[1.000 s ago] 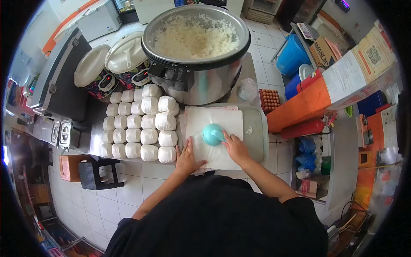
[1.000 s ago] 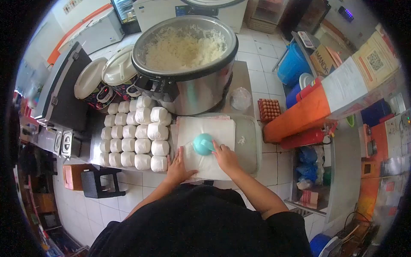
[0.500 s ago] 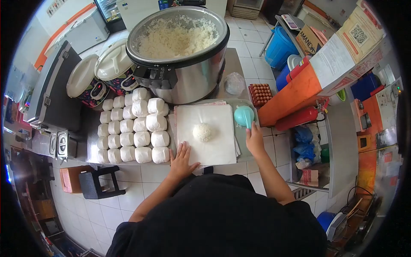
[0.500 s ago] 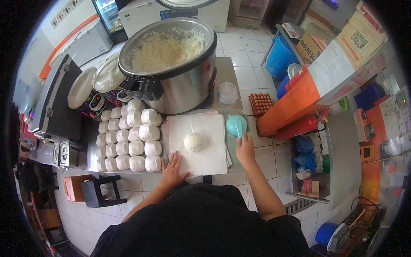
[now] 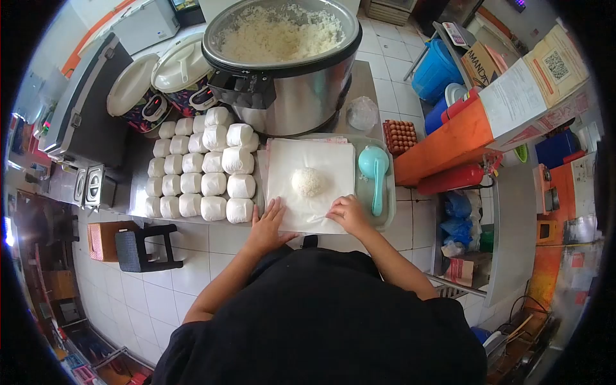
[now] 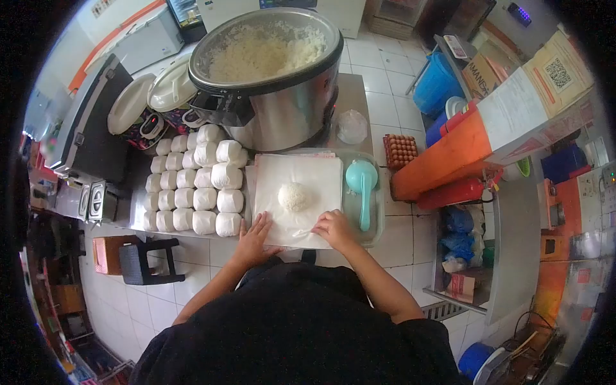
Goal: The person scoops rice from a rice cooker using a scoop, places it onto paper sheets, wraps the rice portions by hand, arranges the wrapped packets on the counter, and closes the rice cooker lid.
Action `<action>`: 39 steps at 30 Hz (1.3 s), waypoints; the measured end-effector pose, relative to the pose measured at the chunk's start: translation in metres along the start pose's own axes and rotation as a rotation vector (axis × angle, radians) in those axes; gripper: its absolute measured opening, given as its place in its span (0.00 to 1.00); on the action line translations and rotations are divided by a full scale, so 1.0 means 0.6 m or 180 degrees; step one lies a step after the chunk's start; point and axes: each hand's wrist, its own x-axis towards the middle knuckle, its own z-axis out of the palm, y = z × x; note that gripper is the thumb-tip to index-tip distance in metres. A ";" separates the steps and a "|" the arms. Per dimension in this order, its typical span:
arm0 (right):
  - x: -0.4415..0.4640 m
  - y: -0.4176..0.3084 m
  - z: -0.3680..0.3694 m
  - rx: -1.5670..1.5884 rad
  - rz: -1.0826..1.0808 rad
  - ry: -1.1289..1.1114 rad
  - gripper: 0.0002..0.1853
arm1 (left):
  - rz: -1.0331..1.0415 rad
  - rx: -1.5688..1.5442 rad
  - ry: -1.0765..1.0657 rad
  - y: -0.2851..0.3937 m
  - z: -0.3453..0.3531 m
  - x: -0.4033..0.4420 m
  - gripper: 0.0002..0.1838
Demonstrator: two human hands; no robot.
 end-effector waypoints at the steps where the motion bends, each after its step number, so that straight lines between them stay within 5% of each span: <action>1: 0.003 0.001 0.000 0.0001 -0.0014 -0.0007 0.08 | -0.0012 0.0000 0.0010 0.000 -0.004 0.002 0.47; 4: 0.011 0.002 -0.001 0.0000 0.0317 -0.0177 0.10 | 0.0315 -0.0140 0.0052 -0.004 -0.013 0.008 0.41; 6: 0.026 0.003 -0.010 0.0682 0.1154 -0.0471 0.09 | 0.0551 -0.0193 0.0143 -0.011 -0.016 0.015 0.32; 10: 0.054 -0.042 -0.058 0.0577 0.1030 -0.0252 0.09 | 0.0377 -0.0641 0.0350 -0.035 -0.013 0.041 0.22; 12: 0.067 -0.099 -0.094 -0.0643 -0.0415 0.0411 0.10 | 0.0308 -0.0966 0.0743 -0.031 -0.031 0.064 0.13; 15: 0.074 -0.059 -0.082 -0.0682 -0.0561 0.0242 0.12 | -0.0505 -0.1658 0.0716 -0.010 -0.069 0.103 0.10; 16: 0.081 -0.046 -0.078 -0.0693 -0.0567 0.0257 0.12 | -0.0583 -0.1776 0.0782 -0.014 -0.072 0.122 0.14; 17: 0.092 -0.031 -0.074 0.0062 0.0221 0.0126 0.12 | -0.0567 -0.1774 0.0794 -0.018 -0.075 0.142 0.14; 18: 0.103 -0.016 -0.070 0.0823 0.1009 -0.0011 0.12 | -0.1115 -0.1991 0.0590 -0.015 -0.085 0.164 0.16; 19: 0.117 -0.005 -0.064 0.0818 0.1012 -0.0003 0.12 | -0.1669 -0.2199 0.0370 -0.014 -0.090 0.175 0.18; 21: 0.142 0.016 -0.045 0.1142 0.1832 -0.0015 0.14 | -0.1391 -0.2405 0.0628 -0.051 -0.036 0.203 0.16; 23: 0.139 0.050 -0.012 0.1043 0.1913 -0.0128 0.15 | -0.0754 -0.1131 0.0670 -0.060 -0.028 0.215 0.12; 29: 0.094 -0.011 0.001 0.0782 0.2230 -0.0217 0.16 | -0.0436 -0.0888 0.0509 -0.039 -0.033 0.144 0.09; 33: 0.058 -0.019 0.022 0.0570 0.1581 -0.0070 0.15 | -0.0534 -0.0889 -0.0050 -0.031 -0.024 0.105 0.13; 35: 0.067 -0.008 0.016 -0.0558 0.1469 -0.0475 0.15 | -0.0776 -0.0093 -0.0155 -0.023 -0.039 0.107 0.15; 39: 0.141 -0.008 -0.034 -0.1134 0.0773 -0.0354 0.22 | -0.0426 0.0002 0.0248 -0.028 -0.096 0.139 0.22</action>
